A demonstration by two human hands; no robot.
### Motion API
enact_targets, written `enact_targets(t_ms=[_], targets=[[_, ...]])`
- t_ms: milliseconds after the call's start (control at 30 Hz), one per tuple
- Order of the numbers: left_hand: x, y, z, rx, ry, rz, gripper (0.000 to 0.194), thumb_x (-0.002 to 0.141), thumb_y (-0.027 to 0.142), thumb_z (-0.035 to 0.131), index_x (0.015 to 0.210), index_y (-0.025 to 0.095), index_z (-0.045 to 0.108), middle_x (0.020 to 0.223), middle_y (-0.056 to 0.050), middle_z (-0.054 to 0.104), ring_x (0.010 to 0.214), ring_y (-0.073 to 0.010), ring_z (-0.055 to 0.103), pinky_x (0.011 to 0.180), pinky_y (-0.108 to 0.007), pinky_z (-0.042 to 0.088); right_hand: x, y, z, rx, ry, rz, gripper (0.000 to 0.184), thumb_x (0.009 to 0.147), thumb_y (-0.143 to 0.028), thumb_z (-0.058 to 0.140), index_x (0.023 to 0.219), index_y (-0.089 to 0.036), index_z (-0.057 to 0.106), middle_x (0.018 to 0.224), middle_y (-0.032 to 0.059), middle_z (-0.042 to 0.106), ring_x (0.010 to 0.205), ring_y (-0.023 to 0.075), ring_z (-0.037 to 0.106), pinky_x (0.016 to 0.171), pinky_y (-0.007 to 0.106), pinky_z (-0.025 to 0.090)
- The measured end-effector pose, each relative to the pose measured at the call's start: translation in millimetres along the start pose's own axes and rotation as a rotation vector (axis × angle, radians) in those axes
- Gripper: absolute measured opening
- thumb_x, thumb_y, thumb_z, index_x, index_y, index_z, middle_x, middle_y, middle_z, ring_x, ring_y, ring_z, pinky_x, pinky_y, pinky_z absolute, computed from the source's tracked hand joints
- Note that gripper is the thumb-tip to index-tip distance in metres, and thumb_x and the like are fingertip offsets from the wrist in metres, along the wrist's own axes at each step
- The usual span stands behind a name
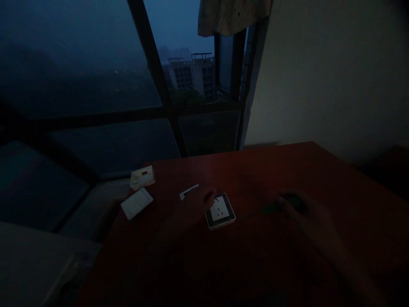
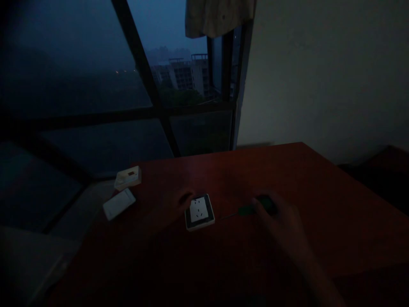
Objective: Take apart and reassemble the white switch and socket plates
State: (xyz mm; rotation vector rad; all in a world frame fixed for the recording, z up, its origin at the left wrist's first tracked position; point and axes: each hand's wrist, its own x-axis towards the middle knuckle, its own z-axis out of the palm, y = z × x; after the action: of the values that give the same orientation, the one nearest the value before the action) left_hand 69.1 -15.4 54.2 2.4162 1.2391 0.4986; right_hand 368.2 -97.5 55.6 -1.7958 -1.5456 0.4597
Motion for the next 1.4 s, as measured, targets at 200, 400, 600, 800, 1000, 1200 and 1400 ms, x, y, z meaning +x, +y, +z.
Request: enact_targets(t_ms=[200, 400, 600, 800, 1000, 1200, 1400], targets=[[-79.1, -56.8, -16.4, -0.08, 0.206, -0.381, 0.021, 0.087, 0.033, 0.049, 0.097, 0.021, 0.063, 0.1, -0.004, 0.068, 0.091, -0.0217, 0.062, 0.082, -0.034, 0.05, 6.7, 15.2, -10.7, -0.051, 0.049, 0.057, 0.044, 0.078, -0.059, 0.052, 0.098, -0.023, 0.065, 0.092, 0.007, 0.071, 0.076, 0.0269, 0.068, 0.068, 0.039, 0.052], [-139.2, -86.3, -11.3, -0.007, 0.4, -0.533, 0.026, 0.081, 0.042, 0.053, 0.091, 0.021, 0.064, 0.096, -0.005, 0.07, 0.09, -0.0247, 0.065, 0.085, -0.039, 0.051, 9.4, 12.6, -10.7, -0.052, 0.034, 0.12, 0.047, 0.074, -0.062, 0.051, 0.093, -0.022, 0.066, 0.093, 0.0073, 0.071, 0.078, 0.0279, 0.067, 0.073, 0.041, 0.052], [-147.2, -87.6, -1.1, 0.12, 0.461, -0.469, 0.022, 0.084, 0.038, 0.051, 0.093, 0.022, 0.064, 0.097, -0.005, 0.069, 0.09, -0.0246, 0.065, 0.086, -0.04, 0.05, 8.2, 8.1, -6.4, -0.018, 0.021, 0.142, 0.045, 0.073, -0.06, 0.054, 0.094, -0.022, 0.065, 0.093, 0.0067, 0.07, 0.081, 0.0276, 0.066, 0.075, 0.04, 0.052], [-145.9, -89.0, 2.8, 0.159, 0.436, -0.393, 0.021, 0.085, 0.037, 0.051, 0.092, 0.022, 0.063, 0.098, -0.006, 0.069, 0.091, -0.0241, 0.064, 0.085, -0.04, 0.051, 7.2, 8.2, -9.8, -0.026, 0.018, 0.124, 0.043, 0.074, -0.059, 0.054, 0.093, -0.022, 0.065, 0.089, 0.0074, 0.071, 0.078, 0.0295, 0.067, 0.071, 0.042, 0.053], [-135.3, -68.8, -3.3, 0.164, 0.5, -0.403, 0.024, 0.088, 0.04, 0.048, 0.096, 0.021, 0.061, 0.102, -0.006, 0.067, 0.095, -0.0243, 0.064, 0.087, -0.039, 0.051, 9.1, -10.0, -22.0, 0.0, 0.1, 0.136, 0.041, 0.074, -0.062, 0.053, 0.089, -0.025, 0.065, 0.076, 0.0054, 0.069, 0.067, 0.027, 0.066, 0.061, 0.039, 0.052], [-94.6, -29.5, 8.9, 0.048, 0.239, -0.306, 0.051, 0.081, 0.037, 0.064, 0.127, 0.024, 0.049, 0.135, -0.008, 0.05, 0.123, -0.0283, 0.048, 0.101, -0.045, 0.042, 27.3, -52.3, -16.0, 0.046, 0.096, -0.061, 0.03, 0.078, -0.052, 0.058, 0.089, -0.024, 0.064, 0.074, 0.0014, 0.067, 0.062, 0.02, 0.064, 0.055, 0.03, 0.05], [-60.6, -6.1, 40.7, -0.089, 0.032, -0.234, 0.085, 0.07, 0.046, 0.075, 0.141, 0.023, 0.033, 0.147, -0.013, 0.034, 0.133, -0.0333, 0.035, 0.106, -0.048, 0.036, 40.4, -89.8, 6.9, 0.022, -0.004, -0.377, 0.021, 0.084, -0.039, 0.056, 0.098, -0.023, 0.062, 0.087, 0.0022, 0.069, 0.072, 0.0172, 0.065, 0.056, 0.025, 0.049]])
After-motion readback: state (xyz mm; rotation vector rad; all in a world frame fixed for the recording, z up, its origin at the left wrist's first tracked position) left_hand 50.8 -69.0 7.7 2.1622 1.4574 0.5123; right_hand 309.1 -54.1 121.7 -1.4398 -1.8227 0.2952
